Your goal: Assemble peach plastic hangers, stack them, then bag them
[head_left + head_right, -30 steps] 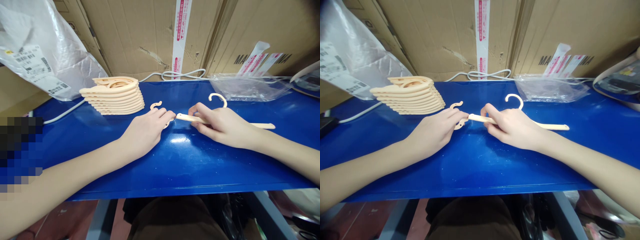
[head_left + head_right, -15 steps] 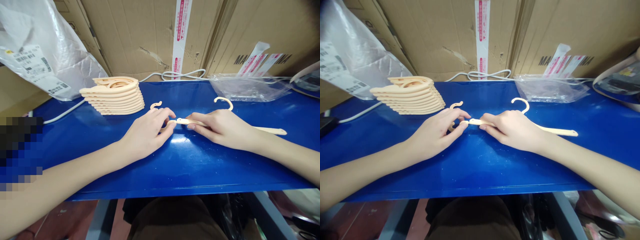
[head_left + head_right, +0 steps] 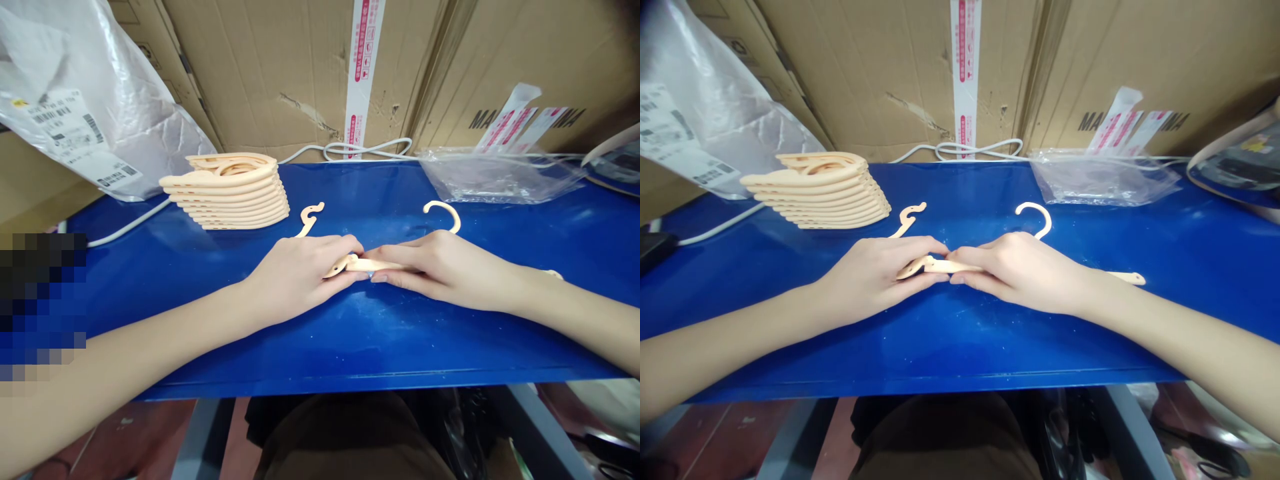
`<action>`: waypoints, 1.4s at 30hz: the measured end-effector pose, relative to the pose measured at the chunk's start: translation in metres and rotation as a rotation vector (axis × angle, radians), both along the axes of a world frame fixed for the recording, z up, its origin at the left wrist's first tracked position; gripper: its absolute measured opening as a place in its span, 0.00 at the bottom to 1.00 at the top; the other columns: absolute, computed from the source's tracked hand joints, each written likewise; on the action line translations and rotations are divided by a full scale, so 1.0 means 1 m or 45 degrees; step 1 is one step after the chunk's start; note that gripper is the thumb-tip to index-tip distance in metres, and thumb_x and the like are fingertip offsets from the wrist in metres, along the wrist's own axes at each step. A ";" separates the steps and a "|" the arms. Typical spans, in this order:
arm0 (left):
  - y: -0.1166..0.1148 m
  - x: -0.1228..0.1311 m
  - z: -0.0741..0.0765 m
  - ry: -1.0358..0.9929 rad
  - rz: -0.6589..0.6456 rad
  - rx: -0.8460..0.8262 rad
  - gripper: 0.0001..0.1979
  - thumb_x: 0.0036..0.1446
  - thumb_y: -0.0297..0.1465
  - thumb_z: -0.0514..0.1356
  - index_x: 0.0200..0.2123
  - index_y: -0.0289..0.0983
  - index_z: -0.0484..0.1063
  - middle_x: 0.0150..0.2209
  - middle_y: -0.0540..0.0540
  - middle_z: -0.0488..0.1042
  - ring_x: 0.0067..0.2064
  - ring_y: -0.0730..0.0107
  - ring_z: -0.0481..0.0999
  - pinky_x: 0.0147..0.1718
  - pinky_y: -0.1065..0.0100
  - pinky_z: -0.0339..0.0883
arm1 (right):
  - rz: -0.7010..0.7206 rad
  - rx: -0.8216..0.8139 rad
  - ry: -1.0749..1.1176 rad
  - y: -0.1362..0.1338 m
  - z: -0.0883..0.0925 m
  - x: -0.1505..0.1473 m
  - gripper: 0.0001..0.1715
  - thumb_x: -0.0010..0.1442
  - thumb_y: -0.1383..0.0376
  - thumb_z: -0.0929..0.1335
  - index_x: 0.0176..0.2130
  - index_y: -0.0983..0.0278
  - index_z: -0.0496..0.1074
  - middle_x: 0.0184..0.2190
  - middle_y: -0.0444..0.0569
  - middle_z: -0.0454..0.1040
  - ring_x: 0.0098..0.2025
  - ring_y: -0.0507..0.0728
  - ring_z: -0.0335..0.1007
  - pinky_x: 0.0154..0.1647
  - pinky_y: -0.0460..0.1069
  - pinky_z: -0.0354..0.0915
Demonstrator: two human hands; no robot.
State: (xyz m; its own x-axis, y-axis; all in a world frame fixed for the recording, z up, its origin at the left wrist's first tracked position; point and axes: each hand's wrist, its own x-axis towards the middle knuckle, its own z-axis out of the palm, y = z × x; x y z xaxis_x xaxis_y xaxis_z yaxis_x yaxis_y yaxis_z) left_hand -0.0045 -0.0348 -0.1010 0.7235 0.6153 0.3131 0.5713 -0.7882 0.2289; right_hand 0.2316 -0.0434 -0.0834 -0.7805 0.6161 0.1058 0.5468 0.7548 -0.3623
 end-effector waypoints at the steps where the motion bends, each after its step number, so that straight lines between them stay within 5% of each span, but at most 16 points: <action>1: 0.001 -0.001 0.000 0.008 -0.028 0.007 0.11 0.68 0.38 0.53 0.44 0.40 0.71 0.39 0.52 0.79 0.34 0.72 0.76 0.28 0.72 0.58 | 0.017 -0.007 0.007 0.000 0.000 0.000 0.16 0.70 0.58 0.59 0.48 0.62 0.71 0.35 0.45 0.78 0.30 0.51 0.73 0.30 0.47 0.60; 11: -0.003 0.000 0.001 -0.027 -0.113 0.045 0.18 0.69 0.39 0.50 0.29 0.36 0.66 0.23 0.54 0.68 0.23 0.77 0.65 0.22 0.72 0.47 | -0.037 -0.011 -0.035 0.008 -0.001 0.004 0.17 0.68 0.53 0.61 0.43 0.62 0.71 0.33 0.45 0.77 0.31 0.53 0.72 0.31 0.48 0.61; 17: -0.002 -0.001 0.002 -0.083 -0.169 0.002 0.17 0.68 0.36 0.51 0.26 0.36 0.62 0.20 0.56 0.60 0.20 0.79 0.60 0.22 0.72 0.48 | -0.222 0.566 -0.137 0.032 -0.008 0.018 0.14 0.66 0.58 0.64 0.45 0.61 0.73 0.42 0.53 0.75 0.44 0.63 0.68 0.44 0.57 0.61; 20: -0.002 -0.001 0.004 -0.057 -0.218 -0.018 0.17 0.68 0.36 0.51 0.26 0.36 0.60 0.20 0.56 0.61 0.21 0.79 0.61 0.21 0.72 0.47 | -0.449 0.760 -0.158 0.039 -0.012 0.023 0.21 0.63 0.56 0.66 0.53 0.61 0.72 0.49 0.57 0.71 0.50 0.68 0.65 0.47 0.61 0.61; 23: -0.002 -0.002 0.004 -0.006 -0.224 -0.035 0.17 0.69 0.37 0.50 0.26 0.36 0.60 0.20 0.56 0.62 0.21 0.78 0.64 0.21 0.72 0.46 | -0.644 0.794 -0.200 0.039 -0.011 0.023 0.36 0.62 0.54 0.67 0.64 0.65 0.60 0.56 0.63 0.66 0.55 0.72 0.61 0.51 0.63 0.61; 26: -0.001 -0.002 0.003 0.019 -0.255 -0.064 0.17 0.69 0.37 0.49 0.27 0.37 0.60 0.21 0.55 0.64 0.22 0.78 0.65 0.22 0.72 0.47 | -0.762 0.834 -0.255 0.035 -0.007 0.020 0.41 0.62 0.55 0.67 0.67 0.68 0.54 0.61 0.65 0.61 0.60 0.74 0.57 0.58 0.65 0.57; 33: -0.002 -0.002 0.002 0.067 -0.365 -0.004 0.16 0.69 0.37 0.48 0.31 0.37 0.65 0.24 0.53 0.69 0.23 0.76 0.67 0.22 0.71 0.48 | -0.771 0.841 -0.313 0.035 -0.004 0.021 0.46 0.60 0.55 0.69 0.68 0.68 0.50 0.60 0.66 0.62 0.59 0.74 0.60 0.59 0.64 0.58; 42: 0.002 -0.003 0.003 0.025 -0.192 0.153 0.13 0.68 0.36 0.51 0.31 0.37 0.64 0.25 0.55 0.68 0.23 0.78 0.65 0.20 0.73 0.47 | -0.707 0.904 -0.218 0.041 -0.002 0.029 0.23 0.65 0.60 0.64 0.57 0.64 0.69 0.53 0.60 0.70 0.55 0.71 0.63 0.55 0.65 0.62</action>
State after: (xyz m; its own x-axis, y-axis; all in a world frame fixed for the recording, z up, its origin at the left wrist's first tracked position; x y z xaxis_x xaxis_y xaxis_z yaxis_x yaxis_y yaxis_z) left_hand -0.0074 -0.0333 -0.0984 0.8113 0.4585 0.3627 0.4479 -0.8862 0.1183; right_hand 0.2611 -0.0021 -0.0855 -0.4317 0.7420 0.5129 0.9010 0.3820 0.2057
